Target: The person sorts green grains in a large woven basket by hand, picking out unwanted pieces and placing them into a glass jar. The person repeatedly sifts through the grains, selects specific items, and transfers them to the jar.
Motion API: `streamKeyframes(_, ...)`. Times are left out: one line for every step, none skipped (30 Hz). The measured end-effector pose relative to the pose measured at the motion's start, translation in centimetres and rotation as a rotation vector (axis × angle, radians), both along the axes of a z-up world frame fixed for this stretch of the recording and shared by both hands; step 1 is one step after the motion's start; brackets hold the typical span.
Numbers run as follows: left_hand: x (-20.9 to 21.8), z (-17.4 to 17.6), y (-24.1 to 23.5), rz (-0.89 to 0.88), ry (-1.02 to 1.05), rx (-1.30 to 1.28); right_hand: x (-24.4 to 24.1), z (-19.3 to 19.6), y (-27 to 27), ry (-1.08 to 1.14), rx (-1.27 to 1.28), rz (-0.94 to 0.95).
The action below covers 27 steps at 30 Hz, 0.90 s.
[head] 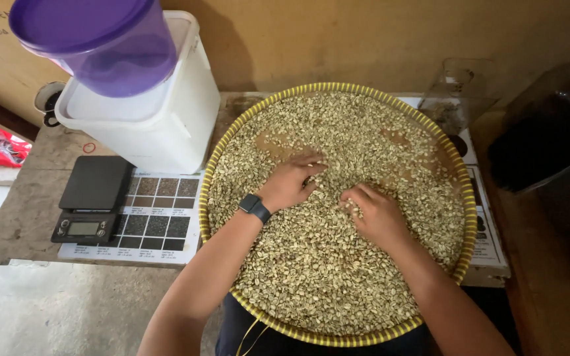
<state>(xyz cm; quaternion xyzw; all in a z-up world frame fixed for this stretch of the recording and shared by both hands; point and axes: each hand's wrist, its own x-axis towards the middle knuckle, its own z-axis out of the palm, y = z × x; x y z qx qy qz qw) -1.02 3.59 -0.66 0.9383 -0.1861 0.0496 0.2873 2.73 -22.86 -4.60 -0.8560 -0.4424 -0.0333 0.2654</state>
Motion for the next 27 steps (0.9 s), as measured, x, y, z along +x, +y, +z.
streamKeyframes(0.2, -0.6, 0.0, 0.0, -0.002, -0.001, 0.1, 0.0, -0.1, -0.002, -0.001, 0.0)
streamKeyframes(0.5, -1.3, 0.0, -0.014, -0.029, -0.015, 0.1, 0.0, -0.2, -0.008, 0.016, -0.005)
streamKeyframes(0.8, -1.9, 0.1, -0.028, -0.056, -0.029, 0.2, 0.0, -0.4, -0.014, 0.032, -0.01)
streamKeyframes(0.9, -2.1, 0.0, -0.029, -0.057, -0.029, 0.2, 0.0, -0.3, -0.015, 0.033, -0.011)
streamKeyframes(0.9, -2.3, 0.0, -0.037, -0.078, -0.033, 0.2, 0.0, -0.3, -0.014, 0.05, -0.018)
streamKeyframes(1.0, -2.5, 0.0, -0.044, -0.098, -0.037, 0.2, 0.0, -0.2, -0.012, 0.067, -0.024)
streamKeyframes(1.2, -2.6, -0.1, -0.045, -0.099, -0.037, 0.2, 0.0, -0.3, -0.013, 0.068, -0.024)
streamKeyframes(1.2, -2.8, -0.1, -0.041, -0.127, -0.041, 0.2, -0.1, -0.3, -0.018, 0.061, -0.035)
streamKeyframes(1.2, -3.0, -0.1, -0.037, -0.155, -0.046, 0.2, -0.2, -0.4, -0.023, 0.054, -0.045)
streamKeyframes(0.9, -2.3, -0.3, -0.035, -0.151, -0.046, 0.1, 0.2, -0.4, -0.019, 0.053, -0.043)
streamKeyframes(0.6, -1.5, -0.5, -0.032, -0.176, -0.064, -0.1, 0.5, -0.3, 0.006, 0.052, -0.052)
streamKeyframes(0.5, -0.7, -0.6, -0.029, -0.203, -0.08, -0.2, 0.9, -0.3, 0.029, 0.051, -0.061)
streamKeyframes(0.5, -0.5, -0.5, -0.028, -0.201, -0.079, -0.2, 1.0, -0.4, 0.031, 0.052, -0.06)
streamKeyframes(0.6, -0.2, -0.4, -0.021, -0.227, -0.073, -0.2, 1.1, -0.5, 0.024, 0.044, -0.064)
streamKeyframes(0.6, 0.0, -0.3, -0.015, -0.254, -0.067, -0.3, 1.2, -0.7, 0.018, 0.036, -0.068)
streamKeyframes(0.6, 0.2, -0.2, -0.014, -0.254, -0.066, -0.4, 1.4, -0.6, 0.018, 0.036, -0.067)
streamKeyframes(0.6, 0.4, -0.1, -0.007, -0.25, -0.107, -0.5, 1.7, -0.5, 0.023, 0.037, -0.063)
streamKeyframes(0.5, 0.6, -0.1, 0.001, -0.245, -0.147, -0.6, 1.9, -0.4, 0.029, 0.038, -0.06)
streamKeyframes(0.6, 0.2, 0.1, 0.0, -0.245, -0.145, -0.6, 2.2, -0.3, 0.03, 0.039, -0.06)
streamKeyframes(0.7, -0.1, 0.3, 0.02, -0.229, -0.17, -0.6, 2.5, -0.1, 0.003, 0.042, -0.038)
streamKeyframes(0.8, -0.5, 0.5, 0.041, -0.214, -0.195, -0.6, 2.8, 0.0, -0.023, 0.044, -0.016)
streamKeyframes(0.7, -0.2, 0.5, 0.042, -0.213, -0.194, -0.6, 3.0, 0.0, -0.023, 0.045, -0.015)
streamKeyframes(0.6, 0.2, 0.6, 0.07, -0.21, -0.202, -0.6, 3.3, 0.0, -0.063, 0.072, 0.002)
streamKeyframes(0.5, 0.6, 0.6, 0.098, -0.208, -0.209, -0.6, 3.6, 0.0, -0.106, 0.1, 0.018)
streamKeyframes(0.8, 0.2, 0.9, 0.099, -0.209, -0.208, -0.6, 3.9, 0.1, -0.107, 0.101, 0.019)
streamKeyframes(1.0, -0.3, 1.1, 0.121, -0.228, -0.231, -0.8, 4.1, 0.1, -0.098, 0.115, 0.01)
streamKeyframes(1.2, -0.8, 1.3, 0.144, -0.248, -0.254, -0.9, 4.3, 0.2, -0.088, 0.128, 0.0)
